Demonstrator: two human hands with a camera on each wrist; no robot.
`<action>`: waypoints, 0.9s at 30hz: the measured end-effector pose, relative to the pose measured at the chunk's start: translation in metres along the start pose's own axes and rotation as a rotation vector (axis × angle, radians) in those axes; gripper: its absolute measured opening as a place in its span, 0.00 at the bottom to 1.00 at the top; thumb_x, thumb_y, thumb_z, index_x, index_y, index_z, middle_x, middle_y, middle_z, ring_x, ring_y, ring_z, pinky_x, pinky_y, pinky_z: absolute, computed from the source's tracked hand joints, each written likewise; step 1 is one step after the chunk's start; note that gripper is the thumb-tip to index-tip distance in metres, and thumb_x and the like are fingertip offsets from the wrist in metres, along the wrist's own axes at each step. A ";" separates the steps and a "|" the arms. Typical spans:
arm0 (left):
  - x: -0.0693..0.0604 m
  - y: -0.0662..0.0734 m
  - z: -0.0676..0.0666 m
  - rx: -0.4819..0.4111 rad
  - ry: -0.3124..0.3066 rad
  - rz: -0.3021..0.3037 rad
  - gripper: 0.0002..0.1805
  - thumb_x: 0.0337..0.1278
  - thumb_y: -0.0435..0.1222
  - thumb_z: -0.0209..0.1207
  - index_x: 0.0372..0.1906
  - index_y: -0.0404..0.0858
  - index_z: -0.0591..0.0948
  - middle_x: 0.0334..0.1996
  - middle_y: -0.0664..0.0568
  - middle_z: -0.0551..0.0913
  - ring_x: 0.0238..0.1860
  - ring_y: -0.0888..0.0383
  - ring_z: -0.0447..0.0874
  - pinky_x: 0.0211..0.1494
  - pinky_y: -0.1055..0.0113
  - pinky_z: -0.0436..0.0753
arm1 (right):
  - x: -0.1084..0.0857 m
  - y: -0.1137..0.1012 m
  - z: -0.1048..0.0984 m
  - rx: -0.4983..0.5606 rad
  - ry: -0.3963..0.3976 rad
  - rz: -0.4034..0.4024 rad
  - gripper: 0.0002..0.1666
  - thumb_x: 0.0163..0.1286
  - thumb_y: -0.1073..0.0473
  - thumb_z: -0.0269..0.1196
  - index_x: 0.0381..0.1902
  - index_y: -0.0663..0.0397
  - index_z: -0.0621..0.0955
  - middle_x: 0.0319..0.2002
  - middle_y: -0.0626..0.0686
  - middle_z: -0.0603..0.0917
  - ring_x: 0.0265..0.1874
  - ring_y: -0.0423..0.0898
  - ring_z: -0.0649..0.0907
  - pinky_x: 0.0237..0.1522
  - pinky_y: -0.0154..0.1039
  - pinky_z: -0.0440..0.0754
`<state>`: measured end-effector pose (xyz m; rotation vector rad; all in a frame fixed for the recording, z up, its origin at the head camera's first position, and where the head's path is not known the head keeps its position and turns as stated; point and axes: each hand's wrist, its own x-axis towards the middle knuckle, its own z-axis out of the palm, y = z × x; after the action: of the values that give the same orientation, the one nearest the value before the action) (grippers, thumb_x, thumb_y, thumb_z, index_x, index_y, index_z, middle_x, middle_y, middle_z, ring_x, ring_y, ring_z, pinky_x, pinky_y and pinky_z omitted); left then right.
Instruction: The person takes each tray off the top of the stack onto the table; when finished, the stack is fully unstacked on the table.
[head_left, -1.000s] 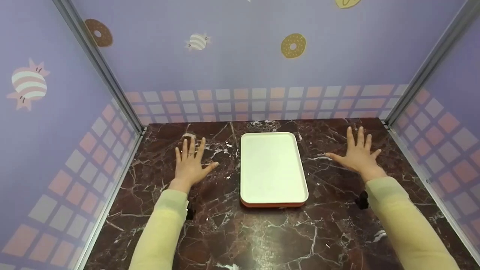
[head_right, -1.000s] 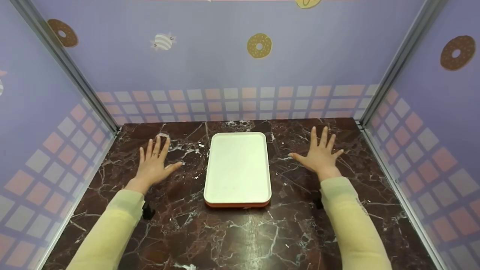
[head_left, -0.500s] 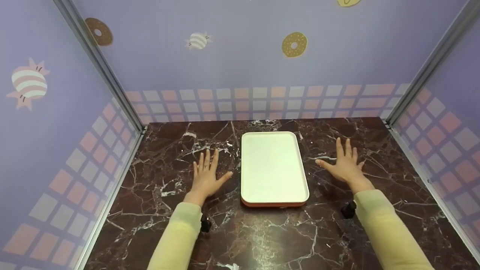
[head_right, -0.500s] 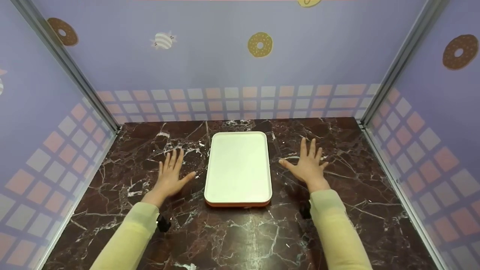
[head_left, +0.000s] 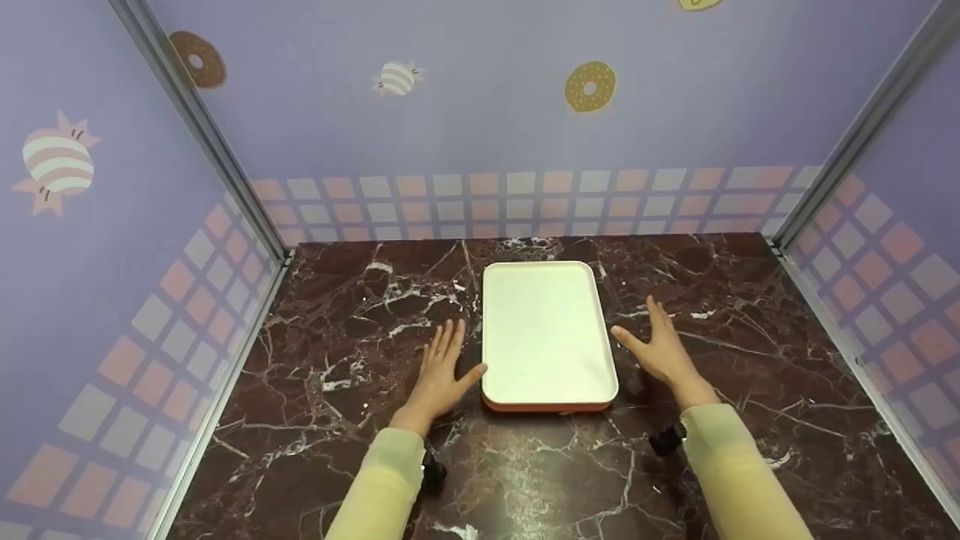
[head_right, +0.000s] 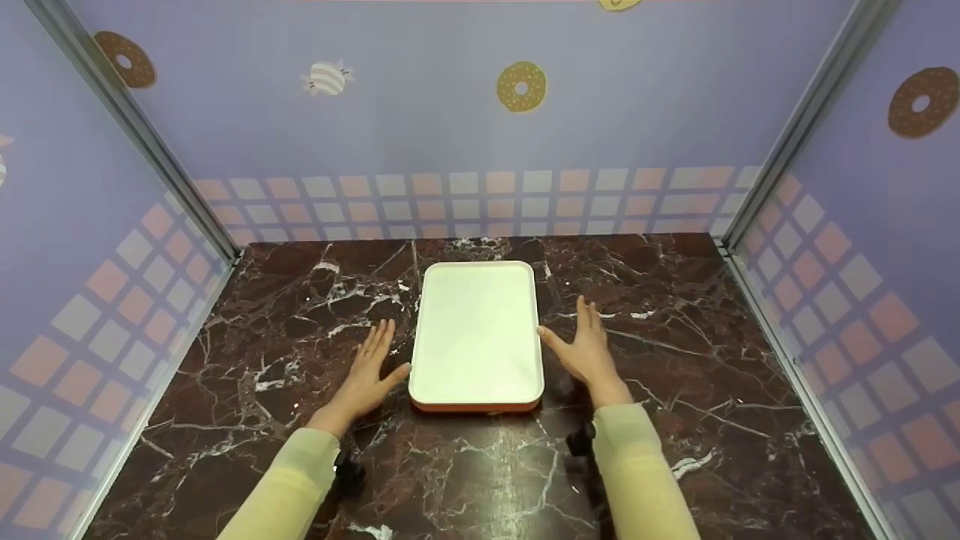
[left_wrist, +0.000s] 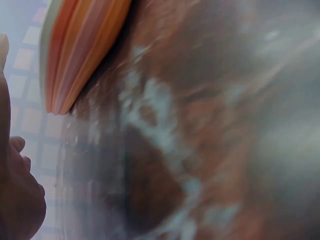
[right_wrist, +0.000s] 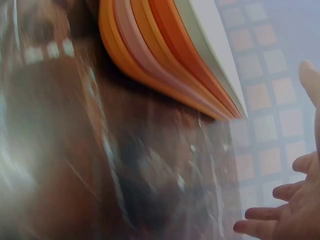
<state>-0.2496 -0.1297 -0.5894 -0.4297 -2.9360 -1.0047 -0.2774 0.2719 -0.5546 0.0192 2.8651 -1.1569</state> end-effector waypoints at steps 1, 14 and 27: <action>-0.001 0.001 0.003 -0.006 -0.004 0.007 0.51 0.71 0.61 0.53 0.85 0.44 0.43 0.85 0.42 0.40 0.85 0.39 0.37 0.84 0.35 0.41 | -0.002 -0.001 0.004 0.025 0.009 -0.002 0.62 0.74 0.31 0.57 0.84 0.59 0.39 0.82 0.71 0.40 0.80 0.74 0.46 0.79 0.72 0.49; -0.010 0.001 0.018 -0.041 -0.133 0.023 0.59 0.60 0.68 0.59 0.85 0.48 0.45 0.85 0.43 0.45 0.85 0.39 0.37 0.85 0.36 0.37 | -0.030 -0.009 0.055 0.364 0.110 0.031 0.46 0.76 0.49 0.62 0.81 0.64 0.57 0.78 0.70 0.61 0.77 0.67 0.63 0.80 0.60 0.61; -0.011 -0.004 0.020 -0.003 -0.156 0.038 0.68 0.45 0.70 0.67 0.85 0.49 0.46 0.84 0.42 0.48 0.85 0.38 0.41 0.85 0.38 0.38 | -0.047 -0.012 0.077 0.357 0.241 0.067 0.28 0.71 0.63 0.65 0.66 0.67 0.75 0.59 0.70 0.82 0.58 0.63 0.83 0.55 0.46 0.85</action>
<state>-0.2386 -0.1230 -0.6088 -0.5870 -3.0495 -1.0151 -0.2275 0.2101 -0.5985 0.2842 2.7765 -1.7421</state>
